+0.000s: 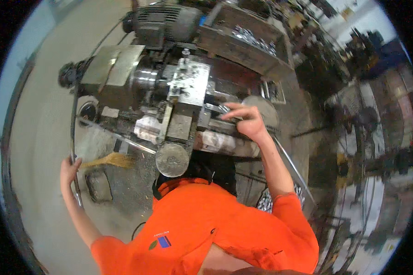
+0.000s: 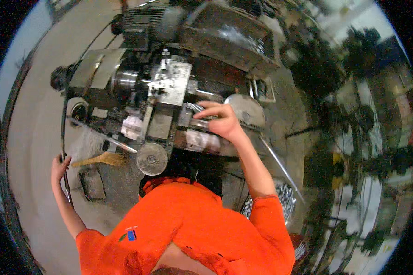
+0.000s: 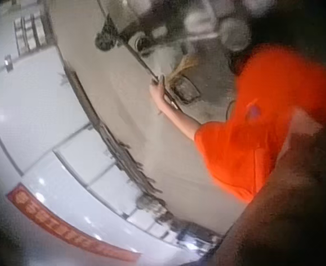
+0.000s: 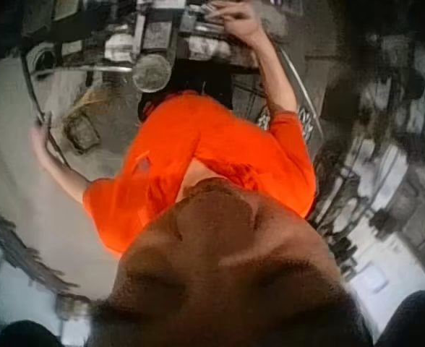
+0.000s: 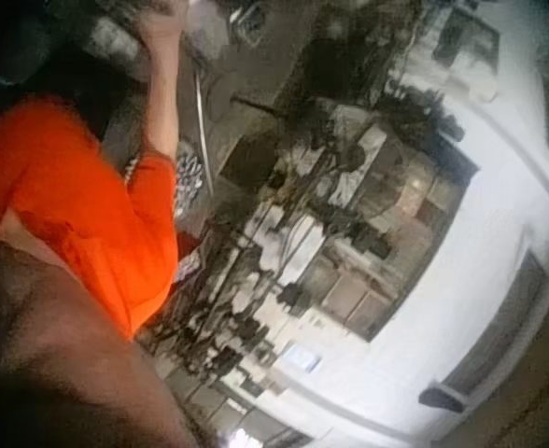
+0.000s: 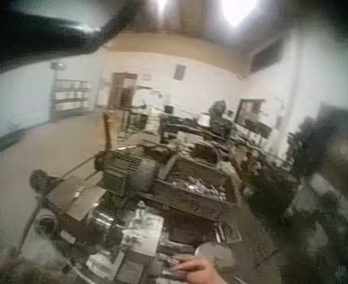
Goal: The person operates a metal lathe, repeatedly loading small metal parts into the chuck, engaging the machine, and removing the finished parts. They place the processed parts into a nearby container.
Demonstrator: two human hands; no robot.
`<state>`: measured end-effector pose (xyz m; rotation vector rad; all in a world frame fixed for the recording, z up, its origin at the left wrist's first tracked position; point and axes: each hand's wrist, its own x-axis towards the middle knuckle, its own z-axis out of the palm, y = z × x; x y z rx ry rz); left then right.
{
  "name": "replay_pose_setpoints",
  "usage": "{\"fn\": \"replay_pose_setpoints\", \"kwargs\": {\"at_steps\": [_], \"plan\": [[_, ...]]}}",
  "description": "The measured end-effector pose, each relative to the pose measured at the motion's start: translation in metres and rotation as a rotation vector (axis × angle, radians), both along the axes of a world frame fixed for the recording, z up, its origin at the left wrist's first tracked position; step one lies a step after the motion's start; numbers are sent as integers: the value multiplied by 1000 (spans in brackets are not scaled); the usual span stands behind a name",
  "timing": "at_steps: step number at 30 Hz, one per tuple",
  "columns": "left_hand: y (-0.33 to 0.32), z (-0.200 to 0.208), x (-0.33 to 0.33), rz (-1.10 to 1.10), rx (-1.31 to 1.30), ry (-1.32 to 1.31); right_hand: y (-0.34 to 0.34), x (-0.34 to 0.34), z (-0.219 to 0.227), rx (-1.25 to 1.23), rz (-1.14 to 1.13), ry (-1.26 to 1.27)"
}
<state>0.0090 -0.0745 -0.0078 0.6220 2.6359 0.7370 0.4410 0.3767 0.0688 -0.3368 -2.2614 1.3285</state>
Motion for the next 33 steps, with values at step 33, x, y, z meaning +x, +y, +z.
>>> {"fn": "replay_pose_setpoints", "kwargs": {"at_steps": [33], "plan": [[-13, -12, 52, 245, -278, 365, 0, -254, -4, 368, -20, -255]]}}
